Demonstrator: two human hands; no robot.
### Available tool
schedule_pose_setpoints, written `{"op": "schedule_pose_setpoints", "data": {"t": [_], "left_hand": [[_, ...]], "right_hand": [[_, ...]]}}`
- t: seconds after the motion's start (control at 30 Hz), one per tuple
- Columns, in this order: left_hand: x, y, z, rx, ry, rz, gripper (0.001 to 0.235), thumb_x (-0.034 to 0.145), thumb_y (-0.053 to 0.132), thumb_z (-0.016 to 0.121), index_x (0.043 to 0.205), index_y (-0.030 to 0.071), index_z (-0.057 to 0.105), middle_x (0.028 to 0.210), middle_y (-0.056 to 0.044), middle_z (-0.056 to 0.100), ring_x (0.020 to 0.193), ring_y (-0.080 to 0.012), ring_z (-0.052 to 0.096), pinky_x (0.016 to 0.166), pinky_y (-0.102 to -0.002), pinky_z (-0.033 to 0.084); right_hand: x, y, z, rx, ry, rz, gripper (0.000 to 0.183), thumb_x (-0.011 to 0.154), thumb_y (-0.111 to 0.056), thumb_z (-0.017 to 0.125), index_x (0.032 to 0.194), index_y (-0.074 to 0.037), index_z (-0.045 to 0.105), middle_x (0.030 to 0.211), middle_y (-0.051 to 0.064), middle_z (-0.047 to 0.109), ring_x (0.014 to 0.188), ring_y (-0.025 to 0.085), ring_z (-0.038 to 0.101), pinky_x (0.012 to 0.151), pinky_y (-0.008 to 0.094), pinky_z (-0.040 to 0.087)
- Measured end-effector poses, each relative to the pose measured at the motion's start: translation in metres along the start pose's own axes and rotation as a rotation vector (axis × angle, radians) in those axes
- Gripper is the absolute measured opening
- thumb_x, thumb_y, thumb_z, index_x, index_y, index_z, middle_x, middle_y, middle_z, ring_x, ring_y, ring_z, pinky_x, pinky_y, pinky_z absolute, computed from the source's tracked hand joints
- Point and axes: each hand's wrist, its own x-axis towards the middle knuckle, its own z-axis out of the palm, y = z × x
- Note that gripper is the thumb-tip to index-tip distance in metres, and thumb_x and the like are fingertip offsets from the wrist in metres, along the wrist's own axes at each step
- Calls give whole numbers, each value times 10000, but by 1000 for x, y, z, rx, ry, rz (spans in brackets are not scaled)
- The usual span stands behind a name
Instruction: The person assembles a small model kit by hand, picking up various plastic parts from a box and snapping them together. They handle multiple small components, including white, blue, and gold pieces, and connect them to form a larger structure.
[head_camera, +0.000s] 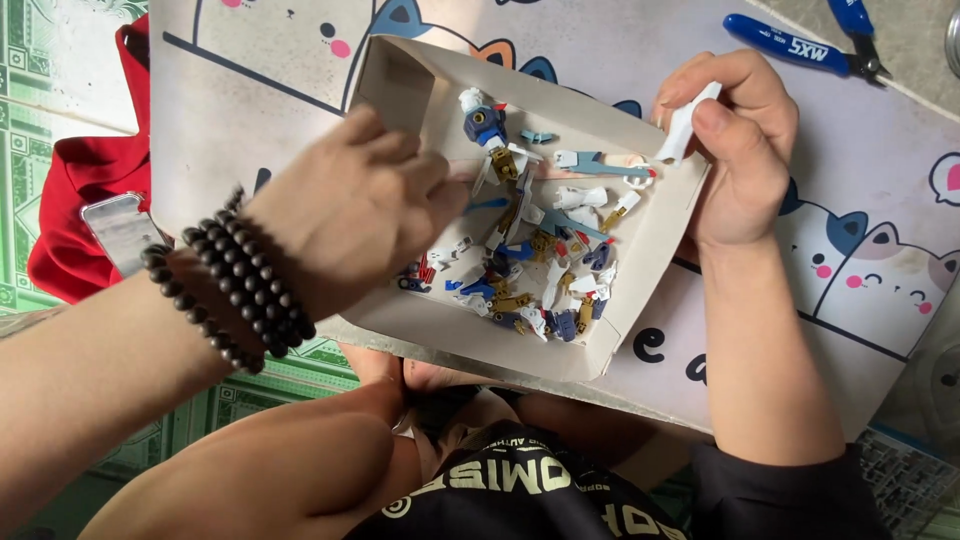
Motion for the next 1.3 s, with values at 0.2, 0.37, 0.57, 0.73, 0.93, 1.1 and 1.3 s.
{"op": "schedule_pose_setpoints", "data": {"t": [0.2,0.37,0.57,0.73,0.93,1.1,1.3], "left_hand": [[5,15,18,-47,-85,61,347,948,431,402,1030,135,564,1059,-92,627,927,-212,642,897,-368,448],[7,10,12,-88,54,15,182,916,288,469,890,133,561,918,-36,641,749,-162,633,754,-343,504],[10,24,28,-151,-201,94,328,928,455,420,1050,188,567,946,-25,650,657,-143,641,939,-408,439],[17,17,8,-164,56,-12,197,949,302,482,941,124,565,806,-21,647,680,-174,634,805,-376,517],[19,36,9,-260,-50,178,175,881,210,543,1030,120,545,747,-34,648,608,-143,630,665,-304,541],[10,33,21,-179,-368,352,277,914,287,486,1162,174,538,651,-69,635,484,-156,600,537,-323,538],[16,18,-3,-364,-50,65,173,921,256,493,956,117,590,741,-53,657,486,-224,603,496,-338,506]], "right_hand": [[-1,0,-1,-22,6,3,188,873,-199,457,993,-62,506,918,70,545,777,106,467,779,205,388],[-1,-1,-1,-26,1,9,194,877,-175,444,1012,-56,517,913,68,559,763,97,475,748,189,386],[-1,-1,-1,-43,23,5,183,875,-180,467,1003,-64,526,942,63,577,795,94,497,769,185,389],[-1,-2,0,-43,26,15,200,879,-189,467,1017,-61,536,917,59,579,763,88,490,740,180,385],[-2,-2,0,-41,28,26,209,886,-187,465,1031,-61,547,898,59,577,752,87,479,728,184,381],[-2,-4,1,-39,37,24,216,881,-187,471,1030,-56,556,888,60,578,728,82,466,710,182,373],[-1,-5,1,-46,39,26,209,875,-167,457,1025,-57,553,898,59,583,714,74,444,701,178,357]]}}
